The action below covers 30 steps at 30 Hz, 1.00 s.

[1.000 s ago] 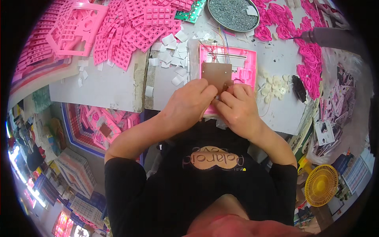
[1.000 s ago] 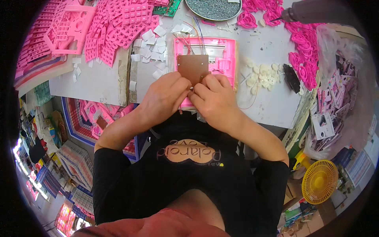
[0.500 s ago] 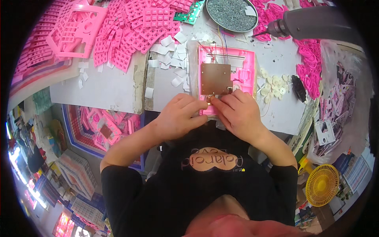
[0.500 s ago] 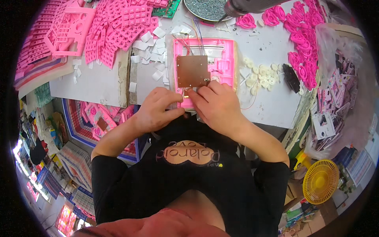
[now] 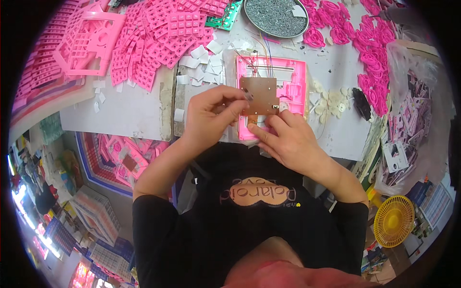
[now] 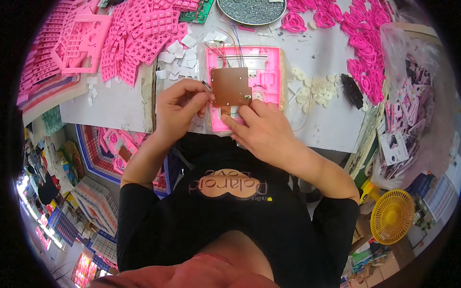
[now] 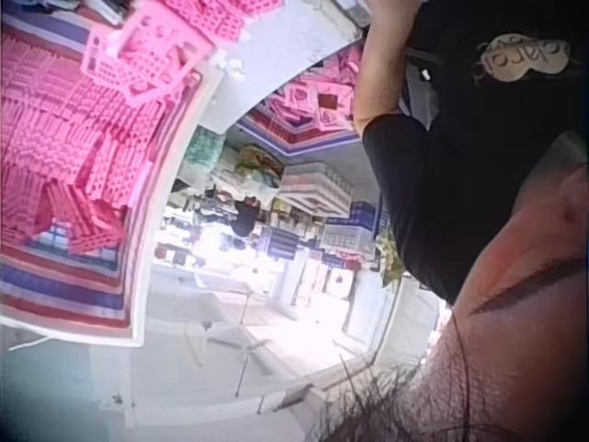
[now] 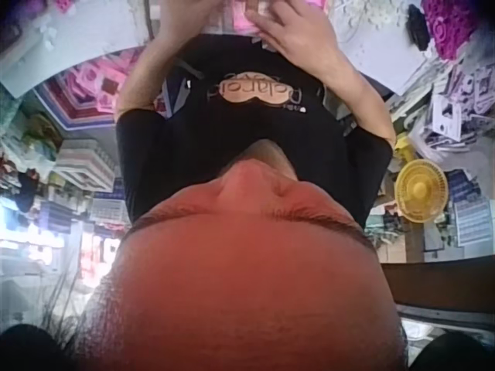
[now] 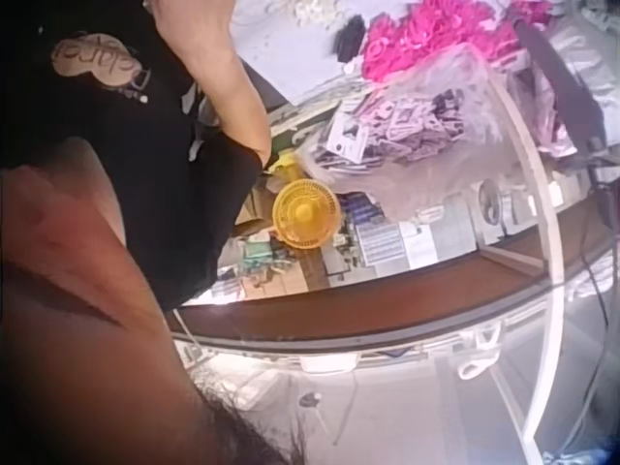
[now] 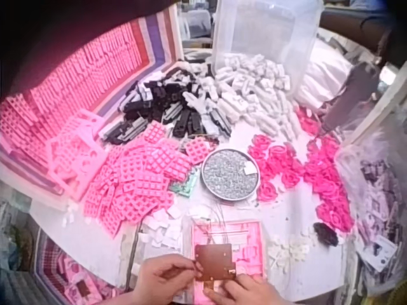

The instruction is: Assemble a toy calculator by placing buttons and an internal circuit board into a pink plastic casing and securing it with hot glue.

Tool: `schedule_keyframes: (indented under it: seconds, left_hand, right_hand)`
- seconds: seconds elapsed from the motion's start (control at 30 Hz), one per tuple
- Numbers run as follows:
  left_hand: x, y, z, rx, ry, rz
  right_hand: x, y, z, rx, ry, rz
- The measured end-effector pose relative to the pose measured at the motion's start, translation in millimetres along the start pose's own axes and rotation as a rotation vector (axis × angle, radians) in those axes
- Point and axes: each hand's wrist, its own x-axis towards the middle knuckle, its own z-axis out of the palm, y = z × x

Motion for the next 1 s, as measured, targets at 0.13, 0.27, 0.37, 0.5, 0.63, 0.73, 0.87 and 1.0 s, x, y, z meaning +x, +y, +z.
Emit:
schedule_keyframes:
  seconds: [0.13,0.27,0.37,0.5,0.63,0.73,0.87,1.0]
  left_hand:
    - [0,17,4,0.609,-0.149,0.389]
    - [-7,16,13,0.813,-0.235,0.526]
    - [-4,15,23,0.838,-0.294,0.562]
    - [8,29,36,0.755,-0.261,0.502]
    - [10,20,43,0.822,-0.359,0.618]
    - [9,12,50,0.841,-0.437,0.585]
    - [7,2,49,0.845,-0.456,0.566]
    - [6,-2,45,0.847,-0.462,0.568]
  right_hand:
    - [-3,4,0,0.127,0.134,0.029]
    - [0,7,-15,0.453,0.369,0.165]
    - [-7,7,-15,0.51,0.341,0.233]
    - [-19,13,-23,0.669,0.312,0.511]
    - [-43,21,-18,0.371,0.282,0.249]
    - [-49,22,-11,0.236,0.297,0.18]
    - [-51,30,-10,0.232,0.196,0.187]
    - [-41,51,-16,0.281,0.073,0.11]
